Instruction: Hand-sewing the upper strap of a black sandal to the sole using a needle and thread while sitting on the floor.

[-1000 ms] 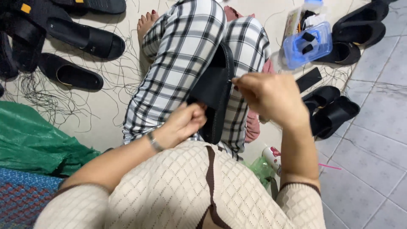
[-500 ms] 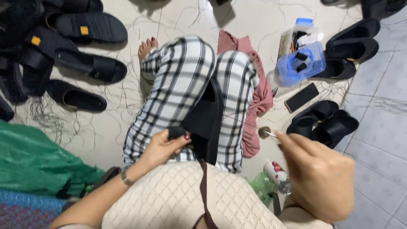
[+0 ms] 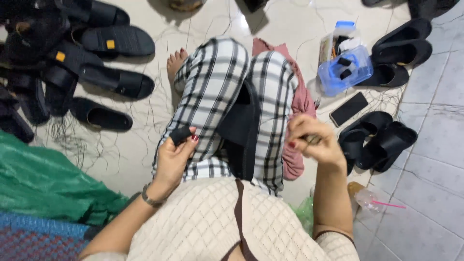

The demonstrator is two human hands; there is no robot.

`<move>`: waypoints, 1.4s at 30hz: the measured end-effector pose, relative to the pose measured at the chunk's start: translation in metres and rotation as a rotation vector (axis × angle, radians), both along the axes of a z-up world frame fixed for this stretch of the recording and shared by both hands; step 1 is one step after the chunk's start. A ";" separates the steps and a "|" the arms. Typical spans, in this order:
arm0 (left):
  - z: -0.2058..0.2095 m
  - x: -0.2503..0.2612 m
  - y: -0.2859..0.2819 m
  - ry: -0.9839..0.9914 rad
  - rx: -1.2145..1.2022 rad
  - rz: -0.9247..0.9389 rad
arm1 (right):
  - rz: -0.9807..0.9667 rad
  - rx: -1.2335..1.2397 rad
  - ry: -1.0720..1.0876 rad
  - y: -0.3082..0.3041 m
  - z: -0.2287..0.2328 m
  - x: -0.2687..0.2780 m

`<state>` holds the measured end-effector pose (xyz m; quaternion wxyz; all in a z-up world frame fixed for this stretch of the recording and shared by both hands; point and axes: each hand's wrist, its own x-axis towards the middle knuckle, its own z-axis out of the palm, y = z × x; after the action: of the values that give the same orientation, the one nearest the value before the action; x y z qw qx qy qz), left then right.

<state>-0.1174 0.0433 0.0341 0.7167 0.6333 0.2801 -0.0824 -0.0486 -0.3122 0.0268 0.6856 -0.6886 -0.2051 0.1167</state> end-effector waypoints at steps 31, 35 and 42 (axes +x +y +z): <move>-0.080 -0.019 0.251 0.094 1.541 -0.662 | -1.284 -1.368 -0.805 -0.137 0.030 -0.031; -0.028 0.021 0.130 -0.272 1.356 -0.637 | -0.799 -0.878 -0.536 -0.011 0.062 -0.021; 0.030 0.043 0.052 -0.504 0.903 -0.682 | -0.603 -0.856 -0.688 0.077 0.016 0.026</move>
<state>-0.0742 0.0954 0.0640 0.3556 0.9279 -0.1089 -0.0282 -0.0228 -0.2351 0.0428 0.2465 -0.9280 -0.1458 -0.2384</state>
